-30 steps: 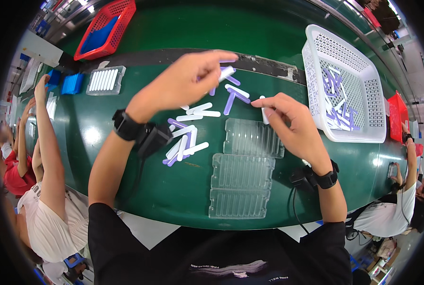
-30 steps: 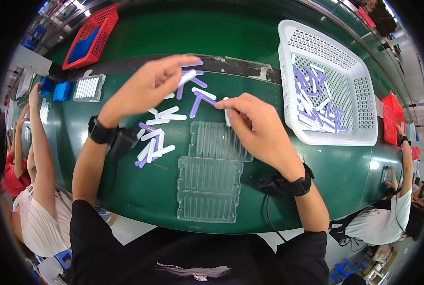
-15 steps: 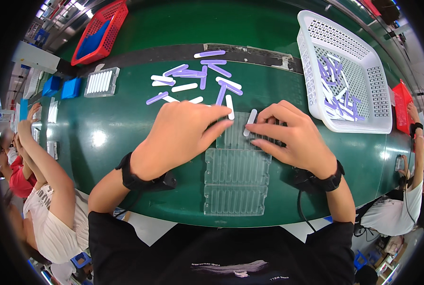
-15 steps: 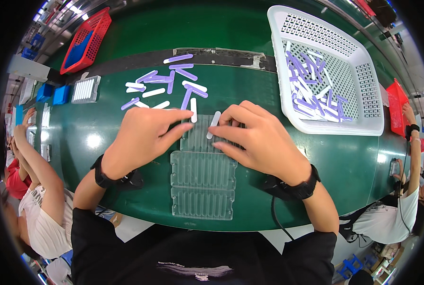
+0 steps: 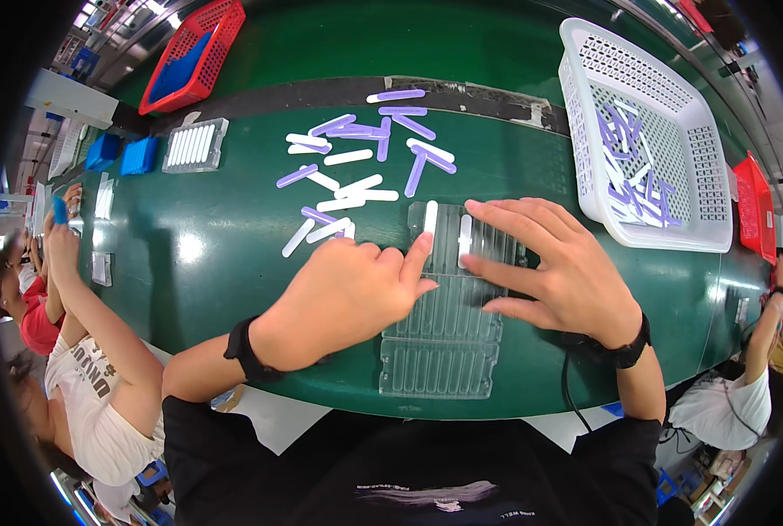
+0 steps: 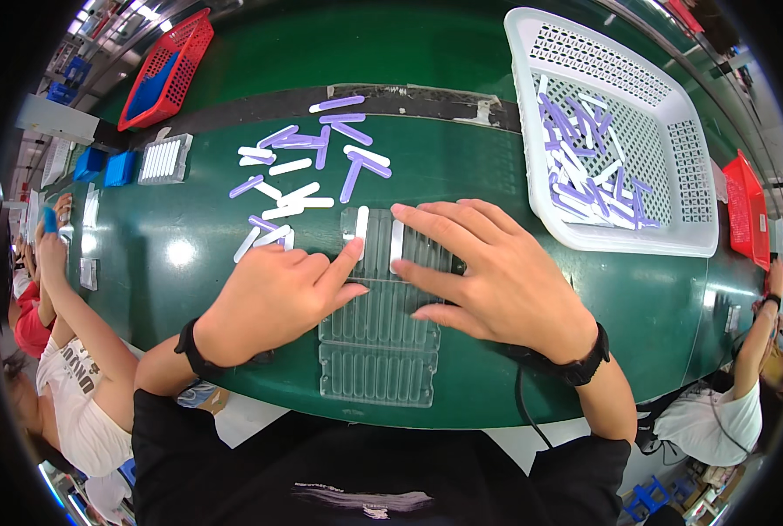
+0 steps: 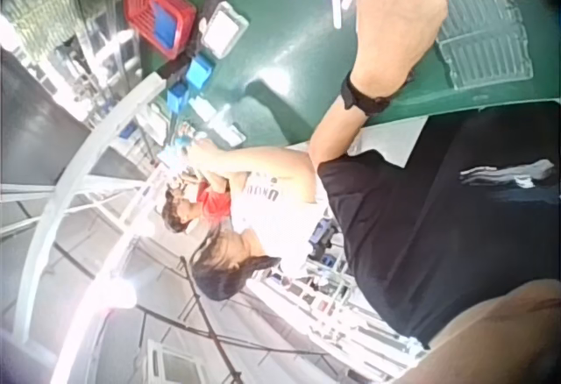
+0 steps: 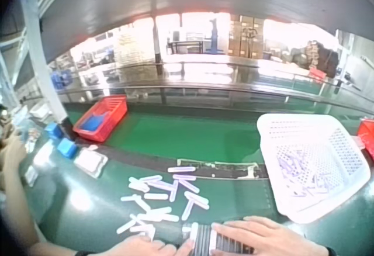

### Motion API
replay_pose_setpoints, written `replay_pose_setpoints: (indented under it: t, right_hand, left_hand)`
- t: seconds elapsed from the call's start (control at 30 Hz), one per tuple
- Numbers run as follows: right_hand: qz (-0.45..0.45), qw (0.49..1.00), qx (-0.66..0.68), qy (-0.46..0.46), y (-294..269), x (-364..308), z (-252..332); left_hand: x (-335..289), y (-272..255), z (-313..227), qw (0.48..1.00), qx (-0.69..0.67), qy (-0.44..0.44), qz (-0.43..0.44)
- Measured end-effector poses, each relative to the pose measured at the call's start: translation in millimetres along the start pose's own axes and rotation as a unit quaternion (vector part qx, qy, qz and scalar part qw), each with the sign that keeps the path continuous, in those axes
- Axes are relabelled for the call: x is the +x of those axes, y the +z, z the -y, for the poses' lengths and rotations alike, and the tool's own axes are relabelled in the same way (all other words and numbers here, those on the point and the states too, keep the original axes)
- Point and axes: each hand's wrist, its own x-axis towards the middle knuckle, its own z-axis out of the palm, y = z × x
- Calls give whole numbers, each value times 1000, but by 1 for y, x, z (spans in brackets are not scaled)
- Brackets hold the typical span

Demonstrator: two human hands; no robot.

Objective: The recorder is assembling small plastic components by placing white and purple plastic strips into designated slots within clear plastic trays.

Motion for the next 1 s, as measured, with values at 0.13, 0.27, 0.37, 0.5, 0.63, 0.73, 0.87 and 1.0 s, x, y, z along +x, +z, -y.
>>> replay_pose_setpoints:
  t: [0.13,0.27,0.37,0.5,0.63,0.73,0.87,1.0]
  right_hand:
    - [-11,1000,5,23,-2,-11,1]
    - [9,994,4,111,-9,-26,-3]
    - [-5,995,24,98,-10,-25,-8]
    - [-36,994,32,96,4,-15,-18]
    - [-54,994,51,80,13,1,-15]
    - [-60,993,60,81,17,13,-9]
    - [-153,974,68,149,21,37,-11]
    - [-161,959,33,233,25,73,-22]
  left_hand:
    - [-8,-2,-17,998,60,-7,3]
    - [-8,-5,-19,998,62,-9,5]
    - [-4,-13,-20,999,43,-27,15]
    - [22,-31,11,986,-63,-73,134]
    - [46,-8,74,982,-140,-95,-82]
    - [56,-1,101,978,-156,-81,-111]
    - [65,7,108,963,-230,-143,3]
    - [67,23,97,966,-193,-164,-51]
